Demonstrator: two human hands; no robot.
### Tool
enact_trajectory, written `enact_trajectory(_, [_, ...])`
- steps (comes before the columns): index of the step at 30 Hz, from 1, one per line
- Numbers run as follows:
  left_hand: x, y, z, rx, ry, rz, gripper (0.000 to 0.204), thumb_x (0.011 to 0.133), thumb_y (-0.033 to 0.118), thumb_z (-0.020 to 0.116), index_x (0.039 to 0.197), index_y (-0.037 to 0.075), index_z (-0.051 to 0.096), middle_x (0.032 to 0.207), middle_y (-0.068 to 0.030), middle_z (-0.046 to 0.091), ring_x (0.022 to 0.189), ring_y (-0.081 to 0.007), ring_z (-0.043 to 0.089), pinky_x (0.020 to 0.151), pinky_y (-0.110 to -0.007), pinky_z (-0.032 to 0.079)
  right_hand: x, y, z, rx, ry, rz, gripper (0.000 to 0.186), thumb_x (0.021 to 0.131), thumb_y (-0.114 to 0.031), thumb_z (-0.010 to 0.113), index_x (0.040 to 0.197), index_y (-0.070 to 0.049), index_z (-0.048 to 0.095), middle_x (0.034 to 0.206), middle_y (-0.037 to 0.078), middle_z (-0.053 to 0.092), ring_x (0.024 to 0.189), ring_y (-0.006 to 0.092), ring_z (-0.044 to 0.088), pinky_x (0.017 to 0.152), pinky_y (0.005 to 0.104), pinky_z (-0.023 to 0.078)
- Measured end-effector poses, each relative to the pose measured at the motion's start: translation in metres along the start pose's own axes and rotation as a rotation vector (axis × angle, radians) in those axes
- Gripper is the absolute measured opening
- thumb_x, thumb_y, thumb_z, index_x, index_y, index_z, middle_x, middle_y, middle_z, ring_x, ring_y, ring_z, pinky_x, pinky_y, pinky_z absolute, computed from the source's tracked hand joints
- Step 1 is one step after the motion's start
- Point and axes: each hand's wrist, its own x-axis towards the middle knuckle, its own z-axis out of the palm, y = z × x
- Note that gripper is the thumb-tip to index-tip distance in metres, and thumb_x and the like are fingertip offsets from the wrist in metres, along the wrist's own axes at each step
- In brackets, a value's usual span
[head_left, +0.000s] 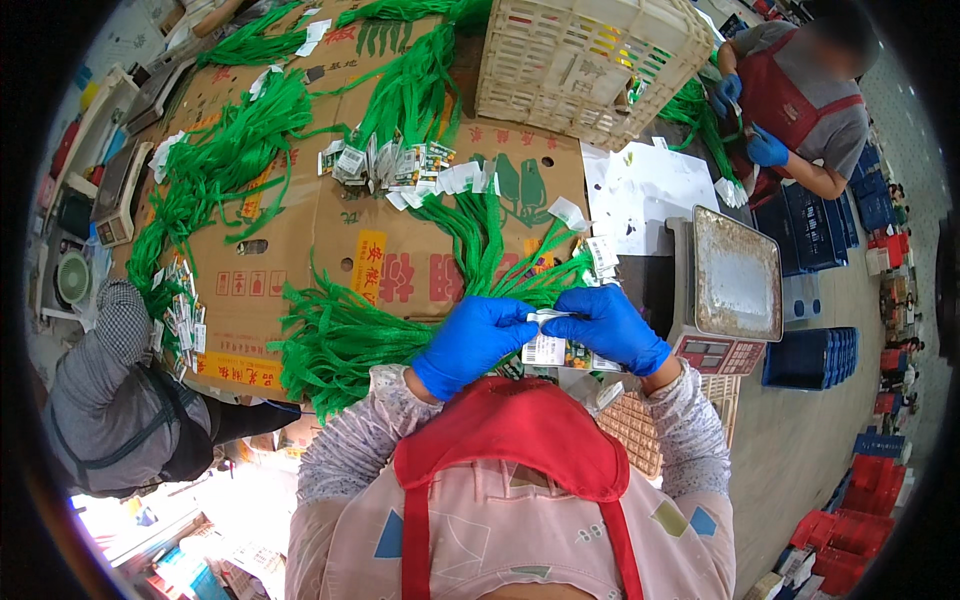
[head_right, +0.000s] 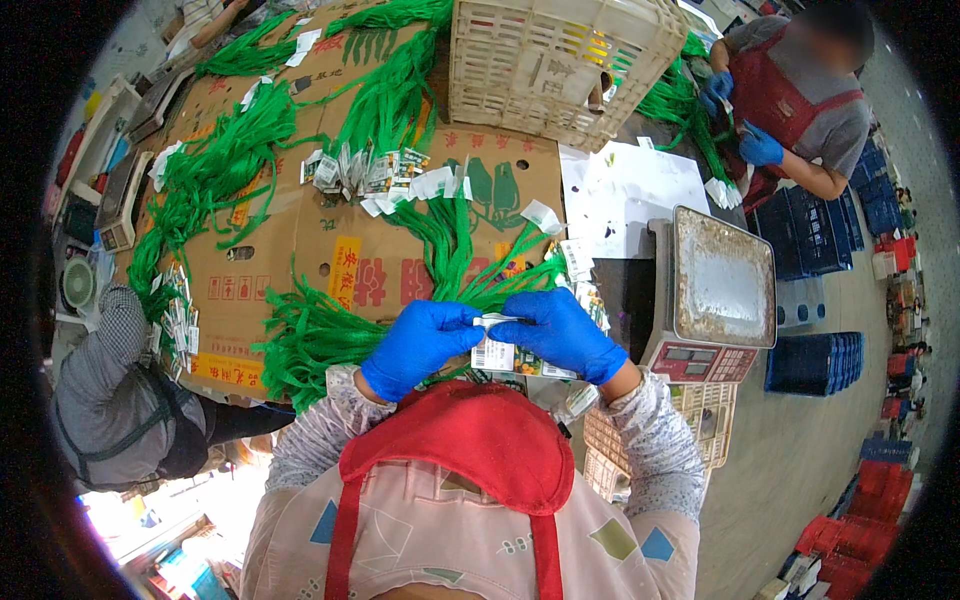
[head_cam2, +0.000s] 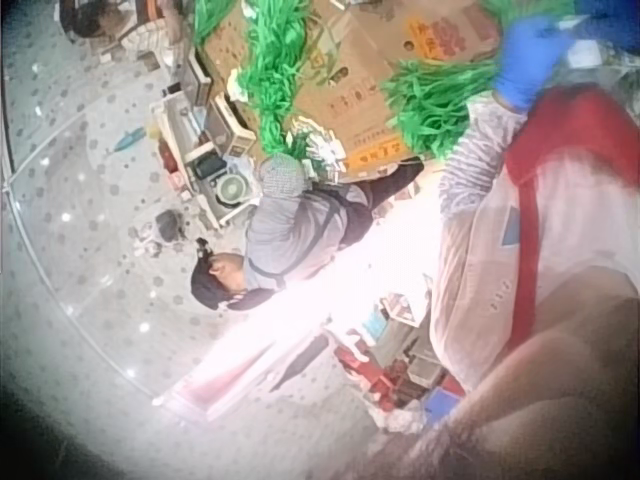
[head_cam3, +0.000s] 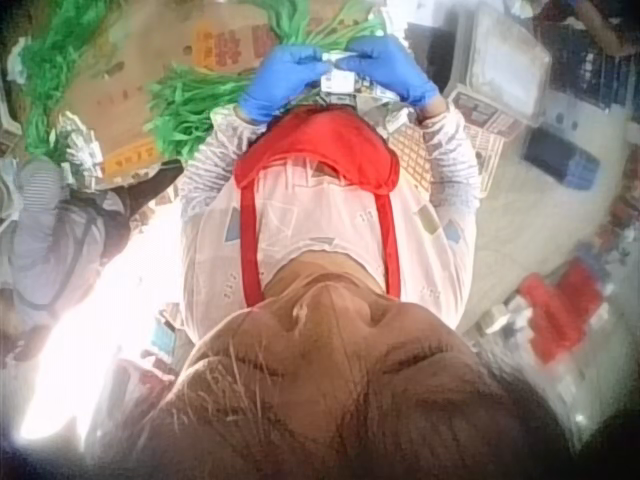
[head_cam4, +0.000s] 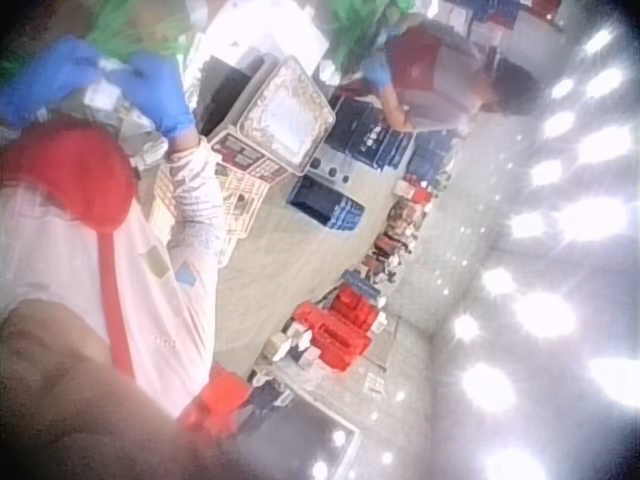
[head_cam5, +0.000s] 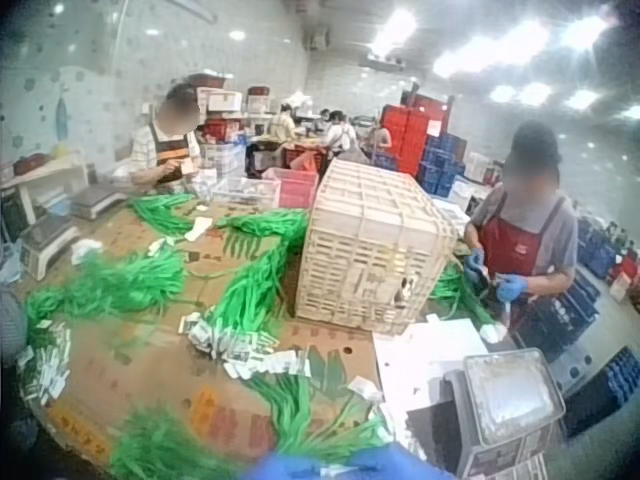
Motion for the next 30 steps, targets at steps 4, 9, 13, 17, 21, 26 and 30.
enact_trajectory(4, [0.002, -0.012, 0.001, 0.048, 0.082, 0.021, 0.015, 0.078, 0.009, 0.057, 0.087, -0.002, 0.062, 0.07, -0.0049, 0.06, 0.064, -0.0057, 0.05, 0.056, -0.023, 0.042, -0.002, 0.002, 0.005, 0.01, 0.031, 0.015, 0.026, 0.07, -0.023, 0.069, 0.075, 0.0, 0.059, 0.063, 0.016, 0.053, 0.052, 0.0223, 0.05, 0.051, 0.0317, 0.039])
enact_trajectory(9, [0.001, -0.012, 0.002, 0.081, 0.104, -0.043, 0.012, 0.077, 0.009, 0.057, 0.082, -0.002, 0.061, 0.066, -0.0042, 0.059, 0.058, -0.006, 0.047, 0.052, -0.023, 0.04, -0.011, 0.012, 0.008, 0.109, 0.045, -0.008, 0.028, 0.067, -0.025, 0.071, 0.078, -0.002, 0.06, 0.068, 0.015, 0.056, 0.057, 0.0237, 0.053, 0.054, 0.0316, 0.041])
enact_trajectory(13, [0.001, -0.017, 0.006, 0.067, 0.109, -0.044, 0.01, 0.078, 0.008, 0.057, 0.081, -0.001, 0.06, 0.065, -0.0039, 0.058, 0.05, -0.0063, 0.046, 0.045, -0.023, 0.038, -0.017, 0.008, -0.001, -0.158, 0.011, 0.044, 0.028, 0.065, -0.027, 0.071, 0.076, -0.003, 0.06, 0.065, 0.015, 0.055, 0.056, 0.0275, 0.053, 0.052, 0.0324, 0.041])
enact_trajectory(17, [-0.002, -0.008, 0.009, -0.057, 0.118, -0.124, 0.01, 0.081, 0.008, 0.055, 0.086, 0.0, 0.059, 0.067, -0.0047, 0.058, 0.043, -0.0065, 0.046, 0.039, -0.021, 0.038, -0.022, 0.009, -0.004, -0.281, 0.038, 0.049, 0.028, 0.065, -0.028, 0.072, 0.075, -0.004, 0.059, 0.065, 0.015, 0.055, 0.058, 0.0312, 0.054, 0.052, 0.0335, 0.042])
enact_trajectory(21, [-0.001, -0.016, 0.005, -0.141, 0.123, -0.109, 0.013, 0.083, 0.008, 0.053, 0.092, -0.001, 0.057, 0.074, -0.0071, 0.06, 0.048, -0.0095, 0.054, 0.041, -0.021, 0.043, -0.025, 0.017, -0.005, -0.16, 0.091, 0.023, 0.026, 0.065, -0.019, 0.073, 0.076, -0.001, 0.058, 0.064, 0.015, 0.053, 0.052, 0.0187, 0.046, 0.053, 0.0291, 0.041])
enact_trajectory(26, [0.0, -0.022, 0.002, -0.209, 0.091, -0.124, 0.016, 0.083, 0.008, 0.051, 0.095, -0.003, 0.055, 0.079, -0.0105, 0.061, 0.06, -0.0148, 0.061, 0.05, -0.024, 0.05, -0.025, 0.022, -0.004, -0.046, 0.093, 0.028, 0.025, 0.067, -0.015, 0.071, 0.083, 0.0, 0.059, 0.071, 0.016, 0.058, 0.058, 0.0168, 0.053, 0.058, 0.0287, 0.044])
enact_trajectory(30, [-0.002, -0.023, 0.005, -0.235, 0.114, -0.087, 0.016, 0.084, 0.006, 0.05, 0.095, -0.003, 0.054, 0.08, -0.0109, 0.06, 0.065, -0.0156, 0.061, 0.055, -0.025, 0.051, -0.026, 0.02, -0.011, -0.156, 0.014, 0.097, 0.027, 0.068, -0.016, 0.071, 0.087, -0.001, 0.06, 0.073, 0.016, 0.059, 0.06, 0.0171, 0.056, 0.06, 0.0286, 0.045])
